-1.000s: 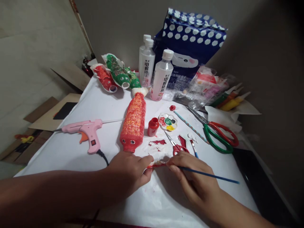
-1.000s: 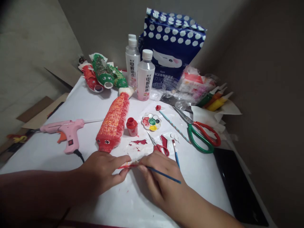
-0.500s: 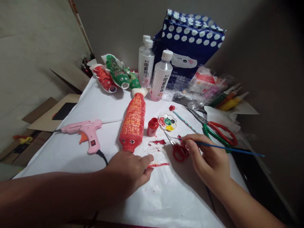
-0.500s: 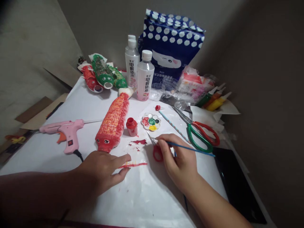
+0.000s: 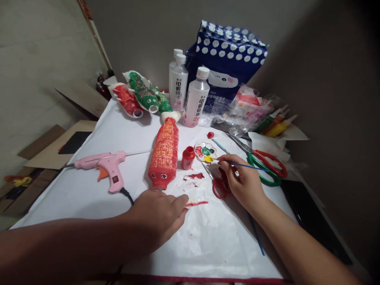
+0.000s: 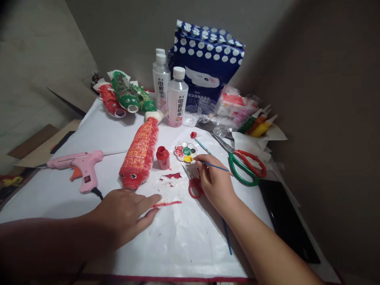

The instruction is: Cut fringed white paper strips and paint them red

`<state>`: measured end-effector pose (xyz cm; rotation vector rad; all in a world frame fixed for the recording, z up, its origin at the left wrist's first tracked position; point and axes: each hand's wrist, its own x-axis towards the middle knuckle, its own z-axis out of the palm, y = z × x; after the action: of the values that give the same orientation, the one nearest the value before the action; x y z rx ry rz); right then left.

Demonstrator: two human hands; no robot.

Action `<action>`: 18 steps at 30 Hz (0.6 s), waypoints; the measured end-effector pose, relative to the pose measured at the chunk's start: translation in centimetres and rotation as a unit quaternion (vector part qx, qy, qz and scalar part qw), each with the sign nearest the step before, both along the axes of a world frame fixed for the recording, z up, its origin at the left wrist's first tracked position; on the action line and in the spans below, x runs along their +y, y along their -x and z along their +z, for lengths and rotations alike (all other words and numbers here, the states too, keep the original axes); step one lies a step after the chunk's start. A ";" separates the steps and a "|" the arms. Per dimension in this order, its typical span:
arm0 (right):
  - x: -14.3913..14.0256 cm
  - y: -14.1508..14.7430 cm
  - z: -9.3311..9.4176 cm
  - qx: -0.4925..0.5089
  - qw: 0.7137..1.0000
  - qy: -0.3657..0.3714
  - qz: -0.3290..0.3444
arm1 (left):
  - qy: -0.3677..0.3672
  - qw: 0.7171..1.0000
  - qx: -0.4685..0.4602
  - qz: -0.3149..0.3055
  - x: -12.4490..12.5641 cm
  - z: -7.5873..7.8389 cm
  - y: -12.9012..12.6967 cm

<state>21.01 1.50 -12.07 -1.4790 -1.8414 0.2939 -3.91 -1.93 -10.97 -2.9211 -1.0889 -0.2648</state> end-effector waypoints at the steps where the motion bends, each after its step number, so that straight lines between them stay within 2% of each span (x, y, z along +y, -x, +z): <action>1: 0.0 0.0 -0.1 -0.002 1.000 0.001 0.000 | -0.002 1.000 -0.007 -0.003 0.0 0.0 0.1; 6: 0.1 0.1 0.0 -0.001 1.000 -0.015 0.003 | -0.039 0.996 -0.075 -0.016 -0.1 -0.1 0.2; 11: -1.7 0.7 1.7 0.030 0.997 -0.071 0.009 | -0.065 0.992 -0.107 -0.031 0.0 -0.4 0.3; 14: -3.9 1.1 3.1 0.081 0.991 -0.050 0.092 | -0.079 0.989 -0.121 -0.037 -0.1 -0.5 0.3; 18: -5.8 1.5 4.0 0.082 0.976 0.008 0.201 | -0.088 0.988 -0.119 -0.034 0.0 -0.8 0.2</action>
<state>19.53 -4.35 -8.11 -1.0454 -1.9929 0.6073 -4.07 -1.96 -11.81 -2.8230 -0.9346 -0.6892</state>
